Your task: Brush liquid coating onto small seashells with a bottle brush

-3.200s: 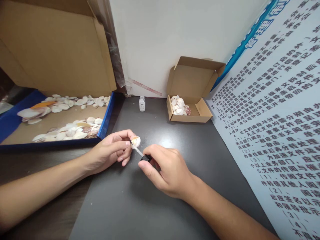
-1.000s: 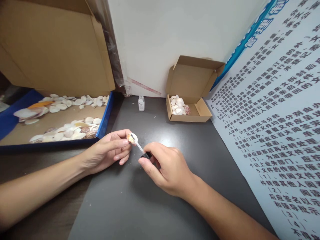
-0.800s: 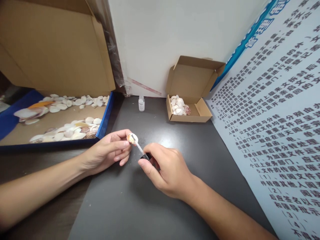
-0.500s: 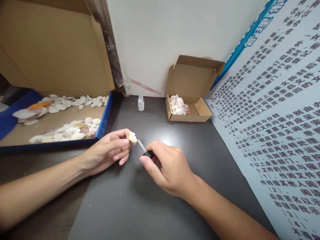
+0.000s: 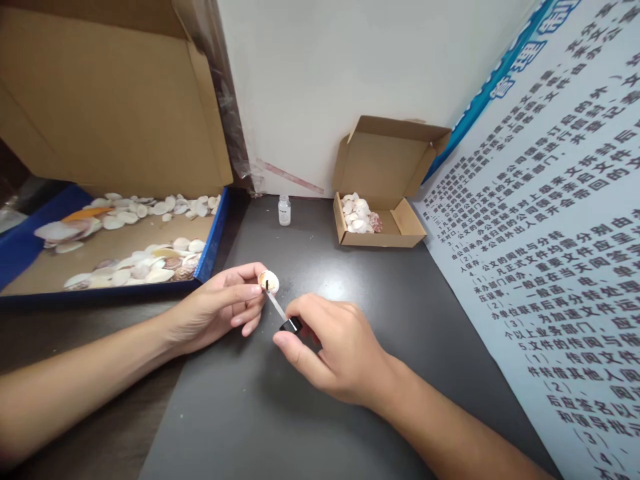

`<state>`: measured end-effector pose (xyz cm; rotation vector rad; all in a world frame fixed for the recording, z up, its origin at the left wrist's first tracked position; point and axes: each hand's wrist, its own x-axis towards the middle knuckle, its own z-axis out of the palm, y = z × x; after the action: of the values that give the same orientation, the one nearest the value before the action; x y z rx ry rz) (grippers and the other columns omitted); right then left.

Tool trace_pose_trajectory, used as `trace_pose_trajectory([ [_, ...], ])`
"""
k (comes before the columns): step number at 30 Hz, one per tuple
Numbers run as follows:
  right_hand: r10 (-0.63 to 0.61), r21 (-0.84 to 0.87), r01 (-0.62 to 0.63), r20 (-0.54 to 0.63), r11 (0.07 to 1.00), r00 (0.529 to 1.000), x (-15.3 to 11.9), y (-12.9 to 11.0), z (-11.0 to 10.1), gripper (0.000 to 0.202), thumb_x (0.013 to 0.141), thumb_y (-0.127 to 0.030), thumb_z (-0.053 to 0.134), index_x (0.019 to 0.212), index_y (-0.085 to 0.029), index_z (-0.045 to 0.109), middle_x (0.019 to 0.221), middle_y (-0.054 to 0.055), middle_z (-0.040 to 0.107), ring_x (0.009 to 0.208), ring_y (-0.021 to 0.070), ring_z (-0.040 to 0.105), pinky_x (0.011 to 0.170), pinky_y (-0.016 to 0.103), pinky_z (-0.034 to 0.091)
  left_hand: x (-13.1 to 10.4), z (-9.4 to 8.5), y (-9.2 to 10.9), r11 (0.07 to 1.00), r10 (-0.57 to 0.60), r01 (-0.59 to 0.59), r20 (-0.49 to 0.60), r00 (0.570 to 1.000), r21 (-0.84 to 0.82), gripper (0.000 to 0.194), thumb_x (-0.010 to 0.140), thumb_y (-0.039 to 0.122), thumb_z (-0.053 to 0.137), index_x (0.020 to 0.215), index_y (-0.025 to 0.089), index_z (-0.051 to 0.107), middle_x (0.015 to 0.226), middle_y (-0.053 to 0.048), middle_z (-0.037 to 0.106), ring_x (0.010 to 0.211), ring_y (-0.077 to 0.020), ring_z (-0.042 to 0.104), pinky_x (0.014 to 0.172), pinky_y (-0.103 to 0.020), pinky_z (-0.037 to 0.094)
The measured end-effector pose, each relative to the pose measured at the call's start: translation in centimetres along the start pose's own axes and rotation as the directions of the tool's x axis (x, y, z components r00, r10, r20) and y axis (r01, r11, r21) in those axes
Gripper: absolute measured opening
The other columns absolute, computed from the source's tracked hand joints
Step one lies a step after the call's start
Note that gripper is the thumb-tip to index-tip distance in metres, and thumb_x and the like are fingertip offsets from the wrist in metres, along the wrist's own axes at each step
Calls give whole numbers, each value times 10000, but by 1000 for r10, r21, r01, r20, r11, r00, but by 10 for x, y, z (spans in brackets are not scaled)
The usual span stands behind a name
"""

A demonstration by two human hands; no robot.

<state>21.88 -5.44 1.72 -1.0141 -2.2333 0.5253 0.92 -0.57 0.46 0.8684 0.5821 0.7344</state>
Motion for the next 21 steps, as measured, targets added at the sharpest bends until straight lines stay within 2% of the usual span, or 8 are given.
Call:
trace_pose_trajectory([
  [3, 24, 27, -25, 18, 999, 1000, 1, 1, -1, 108, 942, -292, 533, 888, -199, 521, 670, -47, 514, 531, 89, 449, 534, 214, 357, 0, 1, 0, 1000, -13, 13, -1, 1000, 26, 124, 846, 242, 686, 827, 159, 597, 527, 80, 410, 447, -49, 347, 473, -181, 476],
  [9, 40, 48, -43, 57, 998, 998, 2, 1, -3, 111, 918, -285, 551, 860, -193, 525, 651, -51, 516, 520, 87, 441, 531, 215, 341, 0, 5, 0, 1000, -11, 11, -28, 1000, 21, 144, 837, 239, 699, 822, 163, 579, 587, 69, 465, 451, -44, 362, 468, -186, 479],
  [16, 110, -8, -110, -42, 994, 993, 2, 0, -4, 170, 937, -319, 519, 819, -196, 511, 640, -44, 513, 517, 92, 451, 523, 219, 339, -1, 6, 1, 998, -15, 18, -43, 999, 62, 176, 819, 272, 717, 816, 154, 587, 639, 54, 487, 447, -35, 339, 465, -198, 470],
  [21, 92, 39, -91, -33, 995, 995, 1, 1, -4, 176, 940, -336, 516, 828, -202, 499, 650, -41, 507, 525, 95, 458, 521, 214, 358, -1, 7, 1, 998, -1, 4, -49, 999, 70, 198, 809, 293, 729, 816, 162, 581, 628, 62, 461, 446, -39, 319, 461, -201, 451],
])
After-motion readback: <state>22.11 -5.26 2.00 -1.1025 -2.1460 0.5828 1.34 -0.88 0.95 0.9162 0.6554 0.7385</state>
